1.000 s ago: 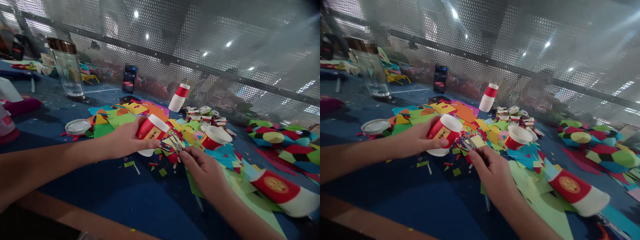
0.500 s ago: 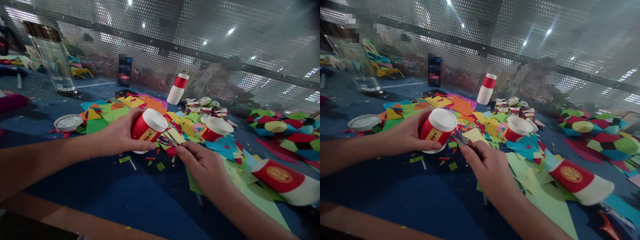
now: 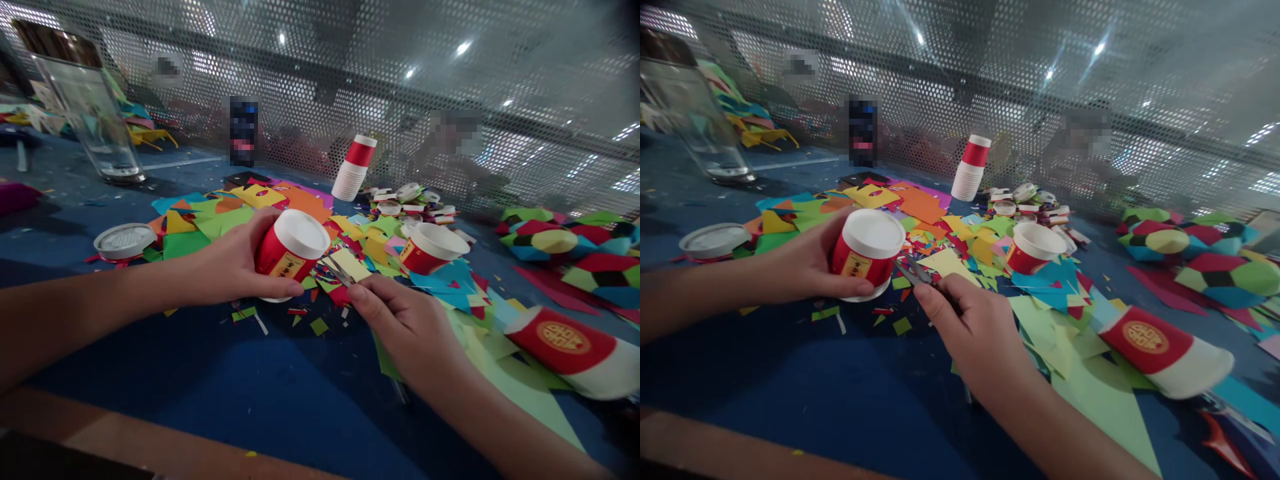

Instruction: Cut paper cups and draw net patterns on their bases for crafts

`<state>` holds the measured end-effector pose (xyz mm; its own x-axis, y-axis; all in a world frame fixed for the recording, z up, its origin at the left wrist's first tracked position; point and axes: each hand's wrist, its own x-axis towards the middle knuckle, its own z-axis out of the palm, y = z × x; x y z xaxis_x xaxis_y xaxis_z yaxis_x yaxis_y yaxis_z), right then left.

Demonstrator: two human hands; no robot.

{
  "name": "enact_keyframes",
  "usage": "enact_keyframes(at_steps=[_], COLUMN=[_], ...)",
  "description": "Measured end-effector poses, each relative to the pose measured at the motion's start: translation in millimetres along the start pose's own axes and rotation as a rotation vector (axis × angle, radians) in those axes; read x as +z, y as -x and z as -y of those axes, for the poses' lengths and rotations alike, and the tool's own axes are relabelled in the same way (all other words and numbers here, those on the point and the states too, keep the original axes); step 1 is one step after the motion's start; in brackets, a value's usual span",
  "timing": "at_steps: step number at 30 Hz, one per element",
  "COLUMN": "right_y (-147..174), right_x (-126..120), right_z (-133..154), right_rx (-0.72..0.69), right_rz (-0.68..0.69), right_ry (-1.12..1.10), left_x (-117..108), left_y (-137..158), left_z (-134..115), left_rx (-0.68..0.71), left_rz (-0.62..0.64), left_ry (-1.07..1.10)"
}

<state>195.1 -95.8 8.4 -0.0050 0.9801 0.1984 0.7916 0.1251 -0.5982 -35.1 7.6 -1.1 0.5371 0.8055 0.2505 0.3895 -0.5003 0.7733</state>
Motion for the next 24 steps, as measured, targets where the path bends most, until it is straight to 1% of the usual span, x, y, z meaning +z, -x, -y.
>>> enact_keyframes(at_steps=[5,11,21,24], right_y=[2.1,2.2,1.5,1.3], right_x=[-0.7,0.7,1.1,1.4], right_z=[-0.1,0.5,1.2,1.5], right_rx=[-0.011,-0.020,-0.028,-0.025], right_rz=[-0.004,-0.028,-0.013,-0.013], right_ry=[0.009,0.032,0.032,0.032], left_x=[0.4,0.7,0.0,-0.6], left_y=[0.3,1.7,1.9,1.3], left_z=[3.1,-1.1,1.4,1.5], left_rx=[0.015,0.021,0.030,0.012], left_rz=[0.017,0.010,0.057,0.060], left_ry=[-0.020,-0.055,-0.061,-0.074])
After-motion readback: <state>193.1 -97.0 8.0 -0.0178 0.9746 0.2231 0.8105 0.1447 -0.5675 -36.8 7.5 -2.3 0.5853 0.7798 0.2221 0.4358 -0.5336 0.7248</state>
